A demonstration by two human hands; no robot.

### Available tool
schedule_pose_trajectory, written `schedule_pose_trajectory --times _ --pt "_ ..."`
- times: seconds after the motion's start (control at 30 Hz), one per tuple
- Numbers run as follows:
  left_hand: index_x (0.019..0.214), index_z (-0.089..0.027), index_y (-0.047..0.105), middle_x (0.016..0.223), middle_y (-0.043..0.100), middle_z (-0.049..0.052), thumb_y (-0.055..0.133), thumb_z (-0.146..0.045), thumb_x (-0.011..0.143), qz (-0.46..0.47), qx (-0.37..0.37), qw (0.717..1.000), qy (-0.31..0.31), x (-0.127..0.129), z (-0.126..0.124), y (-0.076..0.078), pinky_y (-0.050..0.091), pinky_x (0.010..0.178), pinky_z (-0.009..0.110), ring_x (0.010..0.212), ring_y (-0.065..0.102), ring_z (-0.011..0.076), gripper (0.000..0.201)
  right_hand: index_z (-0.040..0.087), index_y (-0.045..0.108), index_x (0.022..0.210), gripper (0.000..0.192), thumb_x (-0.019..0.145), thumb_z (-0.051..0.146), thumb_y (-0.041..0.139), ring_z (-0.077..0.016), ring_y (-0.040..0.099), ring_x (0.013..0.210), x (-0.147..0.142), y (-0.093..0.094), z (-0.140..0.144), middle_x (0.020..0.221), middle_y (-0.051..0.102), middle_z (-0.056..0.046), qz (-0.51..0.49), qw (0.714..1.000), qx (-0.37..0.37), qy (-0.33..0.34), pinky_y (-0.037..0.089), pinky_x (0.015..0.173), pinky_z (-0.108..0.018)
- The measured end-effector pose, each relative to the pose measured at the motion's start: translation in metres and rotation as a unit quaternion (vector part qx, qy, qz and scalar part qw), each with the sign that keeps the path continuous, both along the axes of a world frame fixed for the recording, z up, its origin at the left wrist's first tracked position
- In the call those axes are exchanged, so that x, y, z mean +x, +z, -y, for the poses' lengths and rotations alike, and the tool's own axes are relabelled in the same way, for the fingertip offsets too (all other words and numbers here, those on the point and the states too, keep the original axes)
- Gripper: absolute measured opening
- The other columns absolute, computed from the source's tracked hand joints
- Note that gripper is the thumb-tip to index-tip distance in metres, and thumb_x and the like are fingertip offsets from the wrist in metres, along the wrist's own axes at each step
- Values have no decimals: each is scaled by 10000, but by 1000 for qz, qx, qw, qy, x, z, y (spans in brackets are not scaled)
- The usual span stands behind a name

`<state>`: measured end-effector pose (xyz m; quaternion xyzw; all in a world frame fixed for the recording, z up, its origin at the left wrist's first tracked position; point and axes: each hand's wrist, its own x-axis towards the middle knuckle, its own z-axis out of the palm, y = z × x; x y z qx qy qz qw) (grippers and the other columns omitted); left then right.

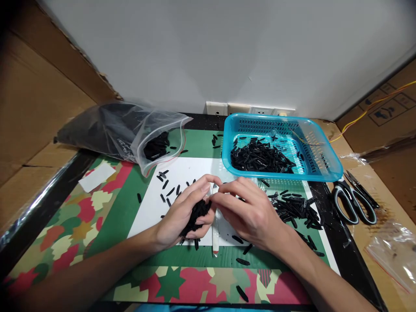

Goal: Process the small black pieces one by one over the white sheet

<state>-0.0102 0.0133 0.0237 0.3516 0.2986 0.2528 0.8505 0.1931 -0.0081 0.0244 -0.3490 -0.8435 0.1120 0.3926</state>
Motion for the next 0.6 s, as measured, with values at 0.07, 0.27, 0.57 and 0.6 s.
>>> schedule_pose_trajectory --times 0.07,0.27,0.57,0.6 --pt "1212 -317 442 579 418 -122 513 -606 1061 4 0 1000 -14 0 1 0 282 352 90 394 254 48 333 175 707 1218 219 1043 91 604 -221 681 923 -1 0 0 1091 751 -112 -4 998 -45 34 545 805 -359" --pt "1232 -320 416 587 405 -134 499 -592 1075 11 1 999 -35 -1 2 1 289 352 90 378 234 35 325 200 687 1088 78 1076 170 616 -174 693 924 4 2 -2 995 723 -50 -72 977 -190 61 548 855 -290" --pt "1092 -294 414 574 423 -134 517 -539 1080 2 25 1000 0 1 -1 3 266 344 90 352 265 33 265 217 734 1003 79 1046 215 669 -110 693 696 3 8 2 855 755 5 -148 952 -265 -45 552 658 -204" --pt "1075 -293 406 575 428 -134 513 -540 1081 7 29 1000 -2 1 -1 3 267 342 89 349 276 34 269 215 746 996 64 1031 223 693 -110 708 674 2 7 1 856 773 2 -173 942 -283 -51 569 640 -198"
